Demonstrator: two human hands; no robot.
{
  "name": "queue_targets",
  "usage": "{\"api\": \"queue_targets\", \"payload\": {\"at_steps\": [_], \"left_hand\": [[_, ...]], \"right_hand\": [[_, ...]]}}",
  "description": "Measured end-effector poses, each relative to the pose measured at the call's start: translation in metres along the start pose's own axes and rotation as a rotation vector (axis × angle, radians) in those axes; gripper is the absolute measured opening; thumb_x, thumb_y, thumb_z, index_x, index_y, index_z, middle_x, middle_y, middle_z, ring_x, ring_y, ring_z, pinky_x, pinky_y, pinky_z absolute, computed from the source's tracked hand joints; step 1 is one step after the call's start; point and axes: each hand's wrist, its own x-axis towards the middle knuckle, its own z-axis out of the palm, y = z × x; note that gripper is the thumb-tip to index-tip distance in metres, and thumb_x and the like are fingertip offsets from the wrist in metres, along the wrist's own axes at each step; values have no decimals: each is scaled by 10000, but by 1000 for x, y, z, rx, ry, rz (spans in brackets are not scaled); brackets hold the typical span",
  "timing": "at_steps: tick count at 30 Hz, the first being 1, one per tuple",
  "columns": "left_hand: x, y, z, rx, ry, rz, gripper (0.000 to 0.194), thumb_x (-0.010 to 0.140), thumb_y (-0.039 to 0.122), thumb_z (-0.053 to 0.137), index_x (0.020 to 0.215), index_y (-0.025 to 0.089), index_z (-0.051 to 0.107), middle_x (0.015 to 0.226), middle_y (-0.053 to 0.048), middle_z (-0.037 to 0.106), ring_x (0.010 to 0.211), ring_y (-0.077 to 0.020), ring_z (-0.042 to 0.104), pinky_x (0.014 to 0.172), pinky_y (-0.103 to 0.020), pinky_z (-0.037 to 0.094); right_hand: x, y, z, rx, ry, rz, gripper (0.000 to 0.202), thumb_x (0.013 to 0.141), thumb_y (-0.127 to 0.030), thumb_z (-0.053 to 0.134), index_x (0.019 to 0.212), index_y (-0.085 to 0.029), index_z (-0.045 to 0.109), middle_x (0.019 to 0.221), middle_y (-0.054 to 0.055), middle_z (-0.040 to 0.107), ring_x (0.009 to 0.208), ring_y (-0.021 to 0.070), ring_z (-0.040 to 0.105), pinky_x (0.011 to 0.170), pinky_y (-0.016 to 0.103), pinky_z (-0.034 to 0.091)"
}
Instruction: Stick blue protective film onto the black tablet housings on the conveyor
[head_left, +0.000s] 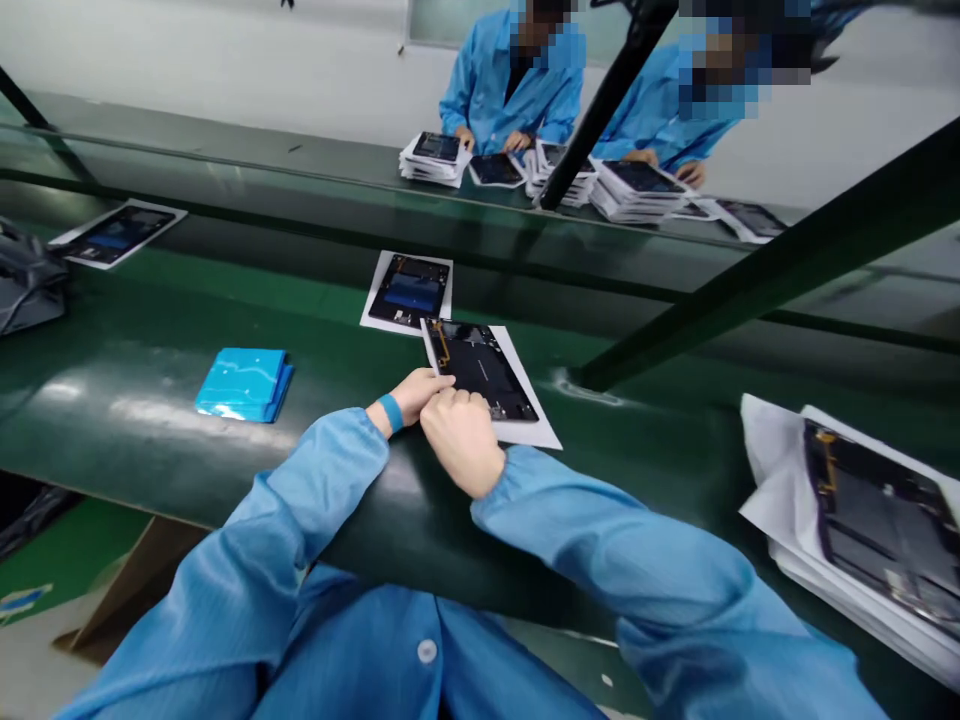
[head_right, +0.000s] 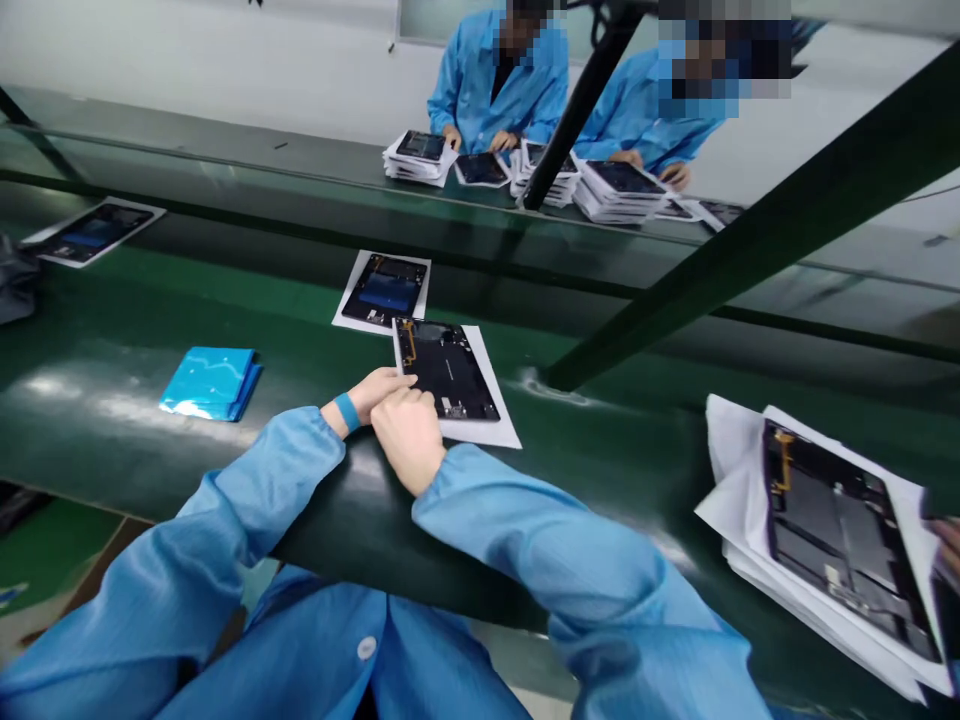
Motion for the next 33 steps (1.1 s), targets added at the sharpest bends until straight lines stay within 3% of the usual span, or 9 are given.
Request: {"api": "queue_targets", "payload": {"at_steps": [3, 6, 10, 14, 17, 22, 26, 29, 33], "left_hand": [[-37, -16, -11, 113, -16, -24, 316, 813, 317, 822, 732, 125, 585, 606, 33, 579, 518, -58, 527, 537, -181, 430], [-77, -25, -25, 246, -10, -63, 247, 838, 335, 778, 850, 128, 644, 717, -17, 680, 607, -118, 641, 613, -239, 525], [-110, -17, -52, 541, 119, -50, 223, 802, 343, 797, 838, 152, 687, 702, -35, 695, 665, -192, 691, 676, -308, 552], [-120, 20, -111, 881, 525, 128, 268, 768, 360, 828, 837, 194, 630, 762, -37, 641, 948, -252, 662, 885, -338, 493], [-120, 54, -166, 1053, 755, 155, 266, 774, 279, 793, 743, 203, 540, 741, -48, 591, 1035, -285, 615, 912, -343, 451], [-122, 77, -218, 1143, 705, 32, 280, 742, 295, 802, 645, 185, 563, 595, -1, 544, 678, -186, 574, 713, -294, 443], [-132, 77, -230, 1093, 572, 16, 254, 802, 382, 736, 745, 170, 610, 613, 16, 564, 596, -132, 545, 627, -252, 445], [-141, 81, -229, 1099, 572, 77, 290, 826, 412, 702, 720, 171, 581, 585, 26, 519, 574, -119, 509, 603, -241, 426], [-156, 79, -187, 1149, 659, 306, 236, 886, 394, 633, 805, 183, 567, 637, 29, 507, 612, -116, 467, 614, -240, 366]], "right_hand": [[-39, -3, -5, 98, 49, -164, 276, 966, -115, 470, 979, -67, 742, 837, 155, 722, 755, 224, 687, 653, 321, 410], [-62, 23, 11, 303, 268, -233, 300, 1002, -355, 537, 1010, -160, 765, 808, 71, 741, 691, 171, 677, 618, 294, 392], [-64, 79, 68, 491, 407, 108, 344, 964, -404, 518, 953, -193, 789, 769, 63, 759, 675, 182, 690, 599, 293, 424], [-62, 118, 123, 693, 375, 385, 358, 889, -438, 528, 932, -189, 782, 768, 103, 759, 664, 250, 693, 647, 371, 510], [-64, 128, 141, 836, 346, 446, 354, 876, -452, 569, 944, -178, 782, 763, 117, 758, 669, 262, 695, 693, 401, 545], [-63, 127, 142, 943, 290, 401, 354, 851, -478, 600, 933, -193, 794, 843, 96, 779, 711, 231, 697, 727, 378, 548], [-61, 131, 146, 959, 273, 388, 377, 872, -491, 594, 958, -184, 793, 838, 87, 780, 727, 222, 700, 744, 372, 536], [-62, 132, 143, 951, 287, 386, 353, 890, -454, 604, 952, -161, 791, 831, 113, 770, 729, 227, 693, 743, 375, 530], [-66, 100, 104, 939, 394, 380, 320, 920, -427, 586, 927, -174, 782, 865, 116, 753, 769, 221, 674, 797, 388, 538]]}}
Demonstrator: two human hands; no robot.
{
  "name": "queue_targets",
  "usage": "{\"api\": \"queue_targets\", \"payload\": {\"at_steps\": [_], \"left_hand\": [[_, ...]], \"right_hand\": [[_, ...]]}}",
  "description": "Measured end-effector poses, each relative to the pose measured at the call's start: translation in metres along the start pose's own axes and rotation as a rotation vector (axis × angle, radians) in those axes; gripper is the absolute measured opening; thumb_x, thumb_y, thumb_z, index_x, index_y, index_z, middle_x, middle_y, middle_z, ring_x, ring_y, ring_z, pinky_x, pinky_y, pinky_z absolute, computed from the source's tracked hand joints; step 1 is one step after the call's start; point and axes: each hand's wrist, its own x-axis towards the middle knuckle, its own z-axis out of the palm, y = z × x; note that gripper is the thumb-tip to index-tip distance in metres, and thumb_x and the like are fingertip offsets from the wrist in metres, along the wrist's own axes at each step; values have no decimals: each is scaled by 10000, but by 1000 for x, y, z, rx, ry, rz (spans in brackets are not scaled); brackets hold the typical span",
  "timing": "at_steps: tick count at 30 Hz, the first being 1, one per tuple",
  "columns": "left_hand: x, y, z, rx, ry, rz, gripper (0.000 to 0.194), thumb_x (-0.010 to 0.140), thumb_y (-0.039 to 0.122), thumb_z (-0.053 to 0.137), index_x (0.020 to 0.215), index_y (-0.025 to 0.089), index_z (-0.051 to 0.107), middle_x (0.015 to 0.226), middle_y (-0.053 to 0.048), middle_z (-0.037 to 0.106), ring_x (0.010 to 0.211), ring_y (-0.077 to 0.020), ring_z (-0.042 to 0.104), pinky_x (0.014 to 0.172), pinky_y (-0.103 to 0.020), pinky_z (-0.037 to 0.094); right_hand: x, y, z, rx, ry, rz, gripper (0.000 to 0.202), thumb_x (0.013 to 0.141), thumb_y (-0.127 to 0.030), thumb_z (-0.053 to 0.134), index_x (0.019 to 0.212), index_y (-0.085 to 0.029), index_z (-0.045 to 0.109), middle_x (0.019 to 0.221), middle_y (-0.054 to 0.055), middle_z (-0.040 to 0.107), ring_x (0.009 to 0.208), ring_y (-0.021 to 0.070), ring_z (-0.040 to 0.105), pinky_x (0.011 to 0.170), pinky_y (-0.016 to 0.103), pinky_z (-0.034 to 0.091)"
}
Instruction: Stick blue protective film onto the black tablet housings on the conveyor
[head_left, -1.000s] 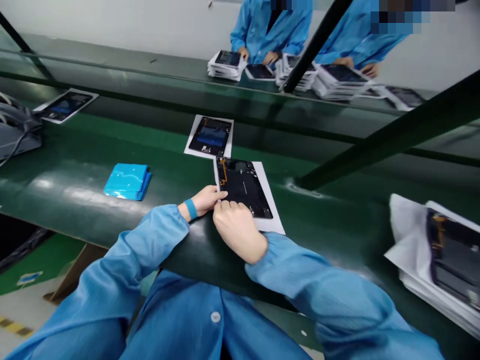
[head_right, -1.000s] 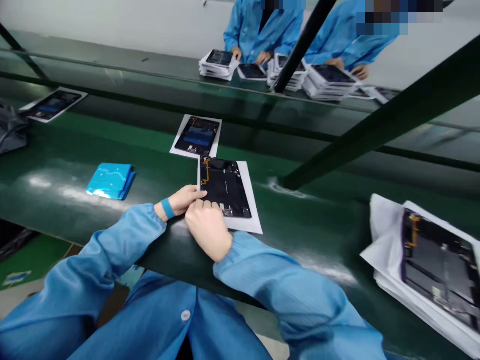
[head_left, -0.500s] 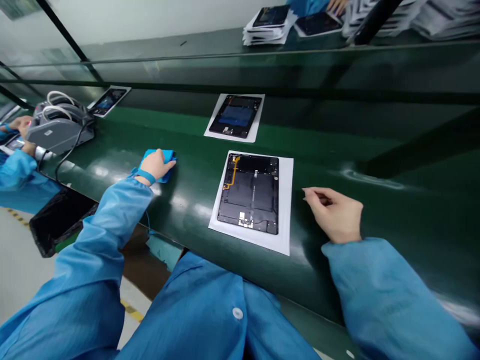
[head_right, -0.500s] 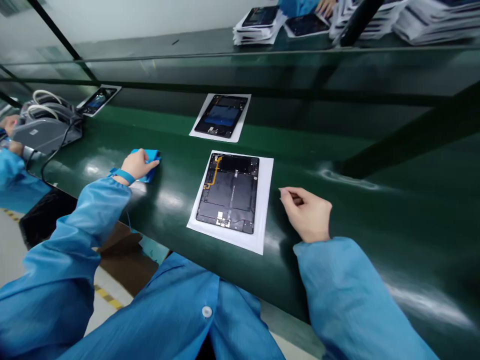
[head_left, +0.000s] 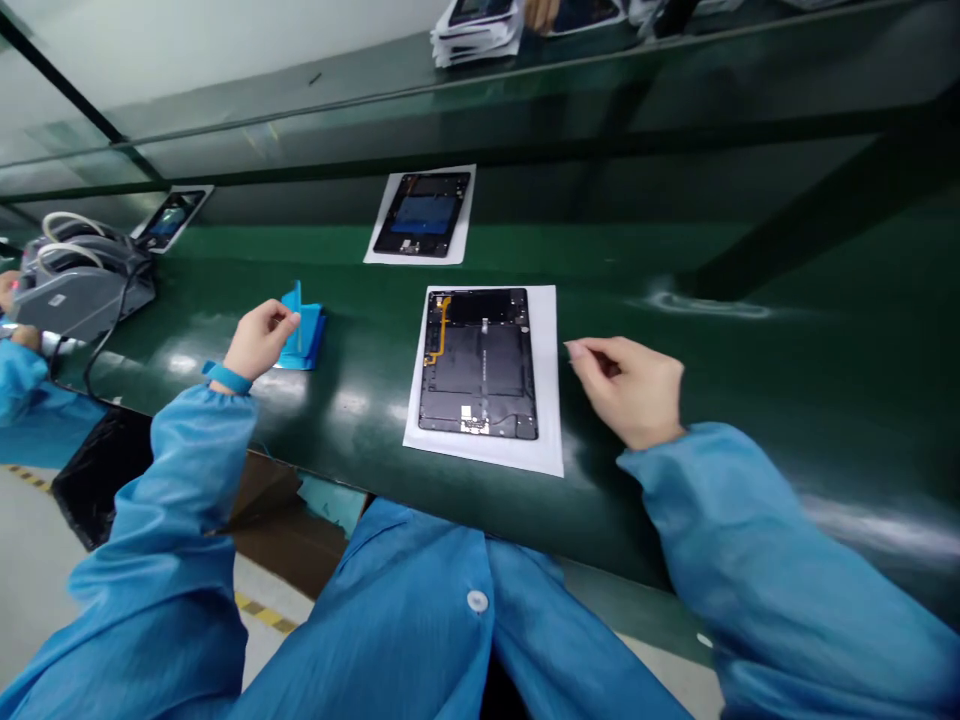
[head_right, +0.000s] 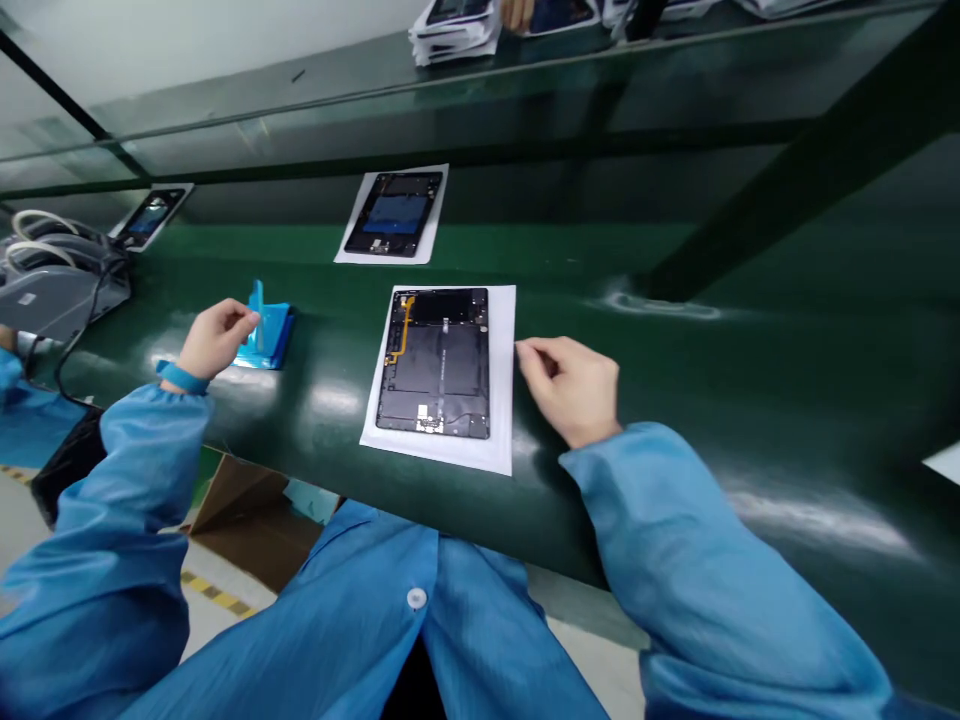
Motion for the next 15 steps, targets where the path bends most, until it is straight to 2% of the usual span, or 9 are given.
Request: {"api": "queue_targets", "payload": {"at_steps": [1, 3, 5, 7, 10, 15], "left_hand": [[-12, 15, 6, -10, 30, 66, 227, 895, 399, 628, 835, 187, 572, 658, 32, 507, 628, -114, 459, 627, -241, 363], [-39, 49, 24, -70, -14, 281, 237, 919, 406, 606, 835, 187, 575, 684, 23, 534, 635, -115, 474, 636, -252, 378], [-67, 78, 44, -125, -157, 445, 258, 941, 411, 595, 814, 187, 582, 701, 13, 562, 647, -118, 490, 635, -257, 387], [-89, 97, 62, -199, -288, 520, 263, 972, 408, 573, 828, 189, 594, 738, 2, 589, 678, -122, 516, 648, -256, 408], [-106, 102, 78, -312, -400, 537, 283, 1003, 416, 550, 839, 191, 599, 763, -3, 603, 696, -120, 535, 662, -249, 431], [-111, 88, 84, -452, -480, 529, 288, 1006, 435, 584, 856, 192, 627, 791, -6, 639, 725, -122, 574, 693, -245, 466]], "right_hand": [[-6, -21, 3, 80, -10, -8, 318, 925, -439, 591, 941, -183, 779, 896, 108, 755, 791, 214, 677, 813, 387, 545], [-19, -67, 16, 406, -181, 24, 346, 901, -498, 652, 1027, -198, 769, 968, 89, 759, 818, 194, 693, 784, 359, 570], [-31, -106, 32, 758, -409, 158, 514, 818, -568, 749, 1172, -196, 713, 1035, 84, 749, 812, 180, 705, 714, 331, 592], [-42, -131, 45, 957, -503, 293, 597, 748, -585, 815, 1172, -184, 687, 1046, 81, 734, 785, 167, 706, 671, 311, 602], [-53, -139, 53, 1088, -529, 407, 534, 713, -563, 855, 1051, -175, 711, 967, 55, 732, 756, 155, 704, 670, 298, 614], [-62, -131, 48, 1139, -542, 448, 463, 686, -522, 885, 990, -194, 766, 864, 13, 744, 722, 136, 683, 728, 300, 617]]}}
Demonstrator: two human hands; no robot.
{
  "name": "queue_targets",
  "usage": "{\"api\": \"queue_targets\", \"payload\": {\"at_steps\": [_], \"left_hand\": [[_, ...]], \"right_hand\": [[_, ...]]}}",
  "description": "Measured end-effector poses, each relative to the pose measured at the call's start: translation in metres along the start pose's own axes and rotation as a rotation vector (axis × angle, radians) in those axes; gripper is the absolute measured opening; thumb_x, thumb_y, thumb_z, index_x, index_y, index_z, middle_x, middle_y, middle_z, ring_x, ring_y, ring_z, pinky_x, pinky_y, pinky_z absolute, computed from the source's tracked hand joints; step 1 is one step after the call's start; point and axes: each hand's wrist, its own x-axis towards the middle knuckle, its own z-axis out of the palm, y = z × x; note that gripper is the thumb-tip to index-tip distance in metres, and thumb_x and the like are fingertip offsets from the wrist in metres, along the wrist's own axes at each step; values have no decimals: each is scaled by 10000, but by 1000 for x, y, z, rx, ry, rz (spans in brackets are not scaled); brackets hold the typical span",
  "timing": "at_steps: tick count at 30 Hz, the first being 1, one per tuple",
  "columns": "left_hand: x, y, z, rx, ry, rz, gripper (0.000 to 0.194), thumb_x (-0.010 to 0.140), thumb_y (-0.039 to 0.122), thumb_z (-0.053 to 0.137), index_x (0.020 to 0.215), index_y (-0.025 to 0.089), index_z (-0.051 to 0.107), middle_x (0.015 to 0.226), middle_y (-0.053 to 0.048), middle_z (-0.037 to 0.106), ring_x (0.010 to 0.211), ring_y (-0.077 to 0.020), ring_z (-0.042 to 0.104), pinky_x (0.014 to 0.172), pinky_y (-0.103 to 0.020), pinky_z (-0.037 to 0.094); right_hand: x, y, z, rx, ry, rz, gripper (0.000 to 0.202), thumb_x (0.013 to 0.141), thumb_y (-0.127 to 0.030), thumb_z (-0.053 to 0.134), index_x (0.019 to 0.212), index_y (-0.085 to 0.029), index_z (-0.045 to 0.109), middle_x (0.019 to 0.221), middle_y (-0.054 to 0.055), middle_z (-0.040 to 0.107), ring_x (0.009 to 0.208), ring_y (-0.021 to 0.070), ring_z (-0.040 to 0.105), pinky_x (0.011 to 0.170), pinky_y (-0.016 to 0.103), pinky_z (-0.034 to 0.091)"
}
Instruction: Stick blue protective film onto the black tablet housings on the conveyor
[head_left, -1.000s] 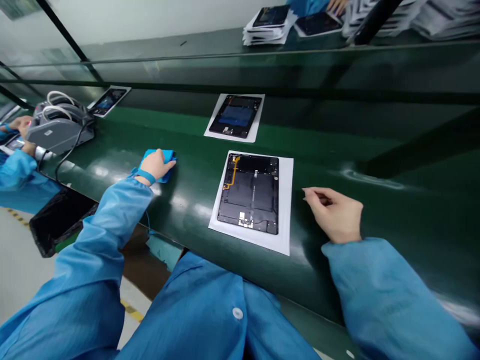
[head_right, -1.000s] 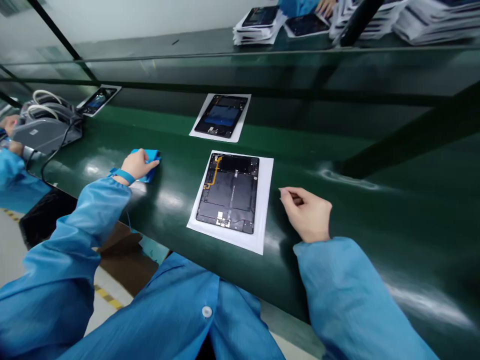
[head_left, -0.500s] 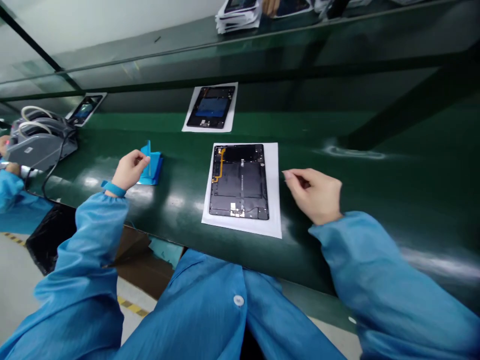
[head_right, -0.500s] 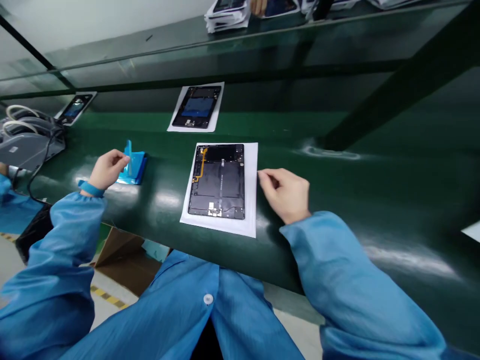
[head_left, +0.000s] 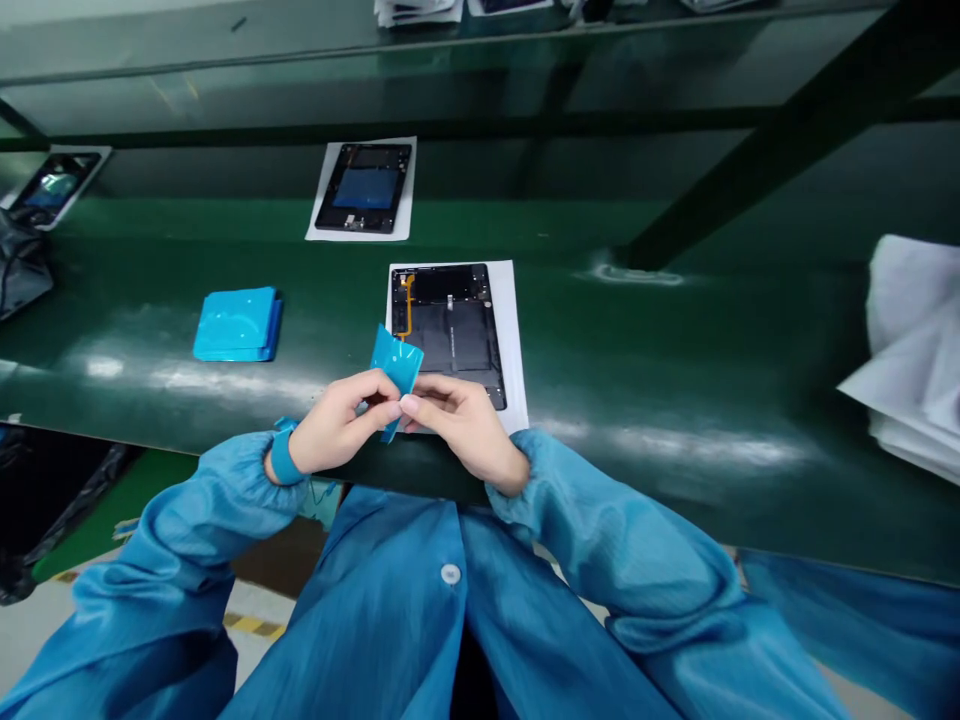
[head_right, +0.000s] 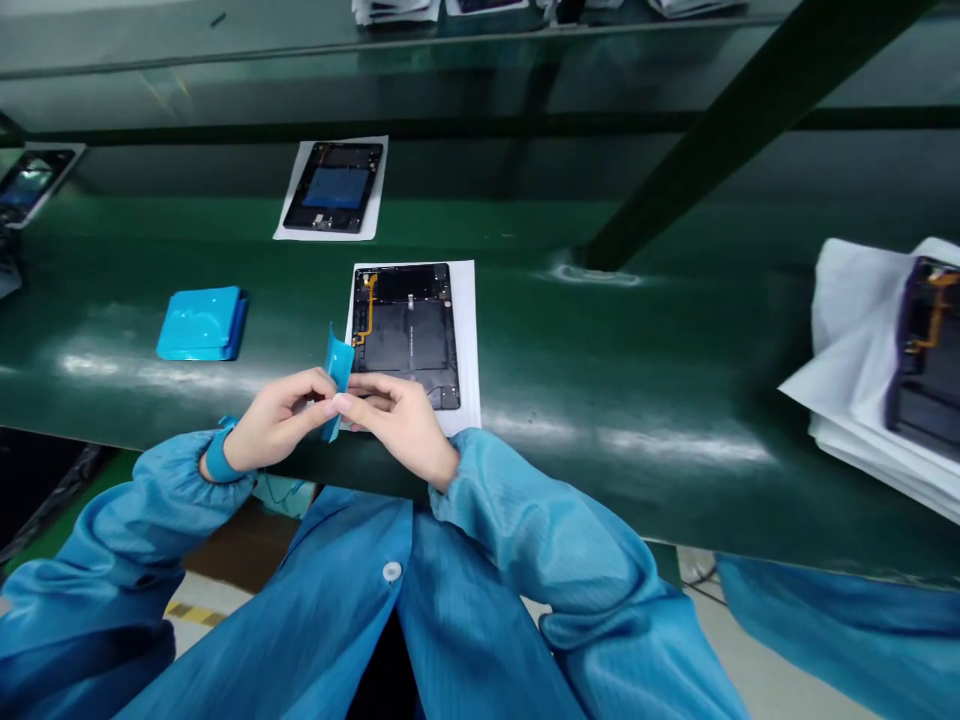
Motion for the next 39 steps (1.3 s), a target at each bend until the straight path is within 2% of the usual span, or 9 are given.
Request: {"api": "queue_targets", "payload": {"at_steps": [6, 10, 12, 17, 22, 28, 33, 36, 39], "left_hand": [[-11, -4, 5, 38, 38, 35, 267, 1013, 405, 572, 858, 196, 631, 804, -18, 644, 740, -130, 581, 722, -267, 480], [-14, -9, 6, 49, 85, 14, 247, 1009, 388, 569, 857, 197, 609, 795, -14, 622, 731, -129, 568, 706, -264, 475], [-14, -10, 6, 57, 95, 20, 231, 1008, 369, 569, 854, 199, 598, 786, -8, 613, 723, -127, 564, 694, -260, 470], [-13, -11, 7, 122, 99, 117, 177, 1006, 291, 569, 856, 200, 591, 783, -2, 603, 734, -123, 569, 701, -260, 468], [-17, -11, 7, 135, 110, 97, 199, 1015, 320, 560, 856, 205, 594, 809, -19, 624, 754, -135, 589, 718, -276, 486], [-20, -14, 9, 139, 139, 122, 205, 1019, 318, 567, 852, 202, 593, 807, -20, 635, 766, -135, 597, 723, -272, 489], [-18, -15, 9, 159, 170, 137, 174, 1007, 274, 599, 853, 191, 600, 785, 1, 631, 725, -113, 587, 689, -239, 475], [-16, -14, 10, 168, 194, 187, 161, 999, 246, 612, 851, 187, 594, 784, 4, 631, 718, -106, 586, 682, -230, 474], [-14, -12, 12, 178, 200, 237, 144, 992, 209, 617, 852, 185, 592, 798, -3, 639, 742, -109, 597, 701, -232, 484]], "right_hand": [[-2, 7, 5, -107, 28, -69, 449, 754, -593, 814, 965, -197, 799, 832, 21, 756, 723, 164, 691, 750, 341, 626], [-1, 13, 7, -177, 178, -145, 467, 802, -636, 752, 898, -180, 784, 816, 48, 765, 697, 175, 710, 732, 353, 637], [0, 16, 8, -176, 212, -143, 454, 790, -620, 771, 896, -179, 771, 822, 53, 770, 697, 176, 719, 740, 359, 642], [0, 16, 13, -117, 198, -97, 461, 673, -541, 890, 947, -192, 766, 873, 46, 781, 767, 202, 747, 757, 364, 654], [3, 12, 16, -165, 208, -125, 415, 735, -594, 825, 817, -192, 762, 766, 30, 758, 673, 185, 721, 699, 358, 653], [3, 18, 17, -127, 202, -94, 417, 676, -537, 887, 891, -191, 795, 852, 46, 789, 693, 197, 736, 706, 367, 667], [3, 19, 18, -185, 244, -174, 393, 740, -564, 829, 850, -189, 788, 819, 45, 785, 647, 181, 728, 661, 330, 662], [4, 19, 18, -232, 254, -199, 414, 769, -597, 788, 829, -187, 780, 802, 42, 779, 661, 185, 733, 660, 322, 659], [6, 19, 16, -232, 235, -204, 384, 786, -567, 781, 871, -193, 790, 835, 39, 789, 680, 185, 740, 651, 315, 656]]}}
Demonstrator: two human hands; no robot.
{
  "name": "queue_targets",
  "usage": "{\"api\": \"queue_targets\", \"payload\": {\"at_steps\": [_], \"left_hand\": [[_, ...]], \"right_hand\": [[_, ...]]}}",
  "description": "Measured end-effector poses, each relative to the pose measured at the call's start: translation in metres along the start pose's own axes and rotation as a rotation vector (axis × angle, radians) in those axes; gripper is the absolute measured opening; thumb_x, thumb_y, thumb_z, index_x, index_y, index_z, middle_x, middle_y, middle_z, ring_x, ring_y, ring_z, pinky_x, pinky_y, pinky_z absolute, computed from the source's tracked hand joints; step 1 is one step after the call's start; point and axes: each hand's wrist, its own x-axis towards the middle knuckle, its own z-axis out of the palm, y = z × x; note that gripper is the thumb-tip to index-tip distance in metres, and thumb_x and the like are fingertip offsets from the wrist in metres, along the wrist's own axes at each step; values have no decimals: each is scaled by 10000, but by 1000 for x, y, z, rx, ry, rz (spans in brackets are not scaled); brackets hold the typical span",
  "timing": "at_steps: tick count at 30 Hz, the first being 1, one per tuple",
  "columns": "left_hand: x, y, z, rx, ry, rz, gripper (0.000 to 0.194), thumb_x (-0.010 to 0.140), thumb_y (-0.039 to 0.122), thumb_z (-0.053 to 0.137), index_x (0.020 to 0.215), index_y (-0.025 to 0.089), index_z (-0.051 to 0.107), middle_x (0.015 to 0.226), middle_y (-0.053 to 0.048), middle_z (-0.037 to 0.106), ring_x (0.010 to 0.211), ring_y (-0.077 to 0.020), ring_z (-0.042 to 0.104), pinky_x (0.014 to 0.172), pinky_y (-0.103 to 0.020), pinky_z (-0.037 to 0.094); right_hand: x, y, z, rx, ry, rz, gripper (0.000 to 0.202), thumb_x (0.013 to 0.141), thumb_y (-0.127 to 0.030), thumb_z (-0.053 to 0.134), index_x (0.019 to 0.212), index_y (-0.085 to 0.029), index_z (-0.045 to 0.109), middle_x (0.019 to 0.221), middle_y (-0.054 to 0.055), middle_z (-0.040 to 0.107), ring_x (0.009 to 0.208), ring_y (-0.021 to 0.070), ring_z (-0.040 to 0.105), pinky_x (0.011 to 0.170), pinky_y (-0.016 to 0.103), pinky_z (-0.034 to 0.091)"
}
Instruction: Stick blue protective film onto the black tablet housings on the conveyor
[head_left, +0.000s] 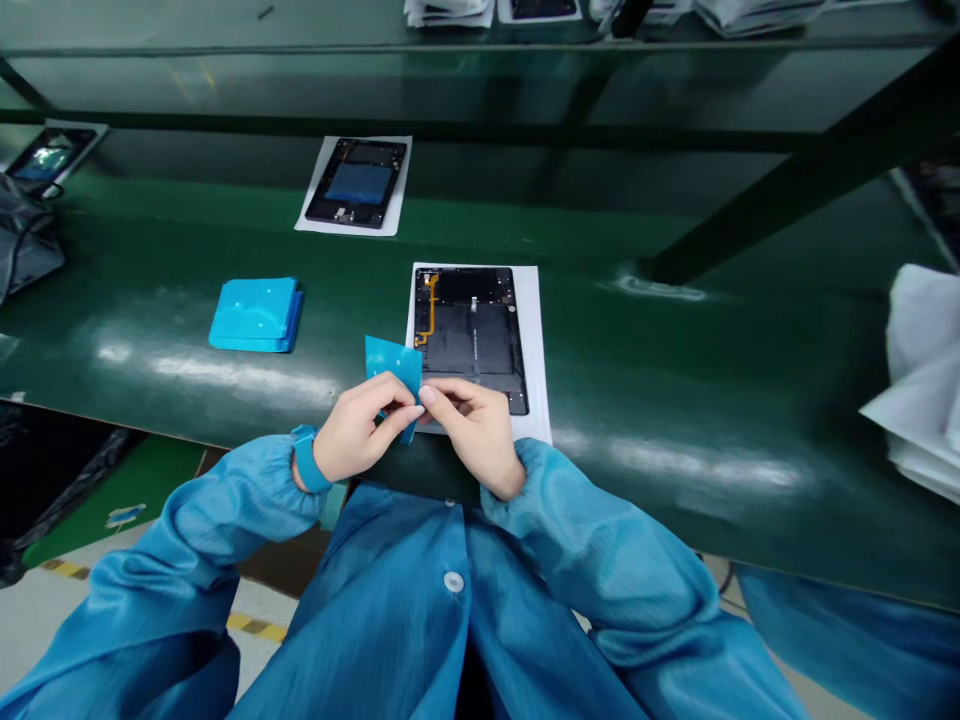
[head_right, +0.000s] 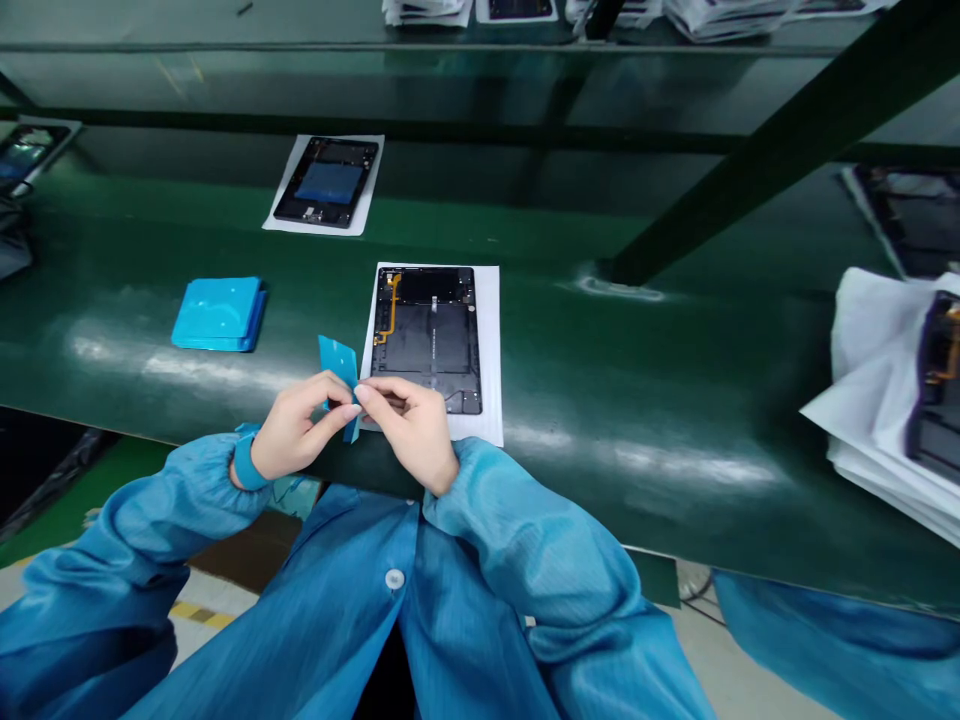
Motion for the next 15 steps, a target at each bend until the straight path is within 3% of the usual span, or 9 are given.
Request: {"api": "queue_targets", "payload": {"at_steps": [4, 9, 15], "left_hand": [[-1, 0, 2, 7, 25, 19, 136, 987, 183, 625, 857, 185, 585, 797, 6, 633, 747, -99, 598, 711, -216, 488], [-4, -3, 5, 63, 40, -18, 150, 992, 187, 610, 848, 183, 567, 788, 5, 603, 730, -102, 577, 686, -220, 482], [-4, -6, 7, 151, 54, 24, 135, 996, 174, 592, 867, 183, 553, 802, -4, 605, 739, -109, 579, 695, -227, 494]], "right_hand": [[-1, 1, -1, -5, -9, -37, 294, 815, -476, 776, 907, -198, 799, 866, 38, 799, 683, 184, 747, 657, 310, 656], [-4, 6, 0, -173, 60, -141, 228, 872, -404, 720, 917, -196, 801, 890, 46, 802, 777, 192, 760, 763, 313, 646], [0, 8, 2, -170, 73, -142, 217, 864, -373, 692, 893, -179, 786, 838, 36, 794, 729, 177, 752, 718, 282, 635]]}}
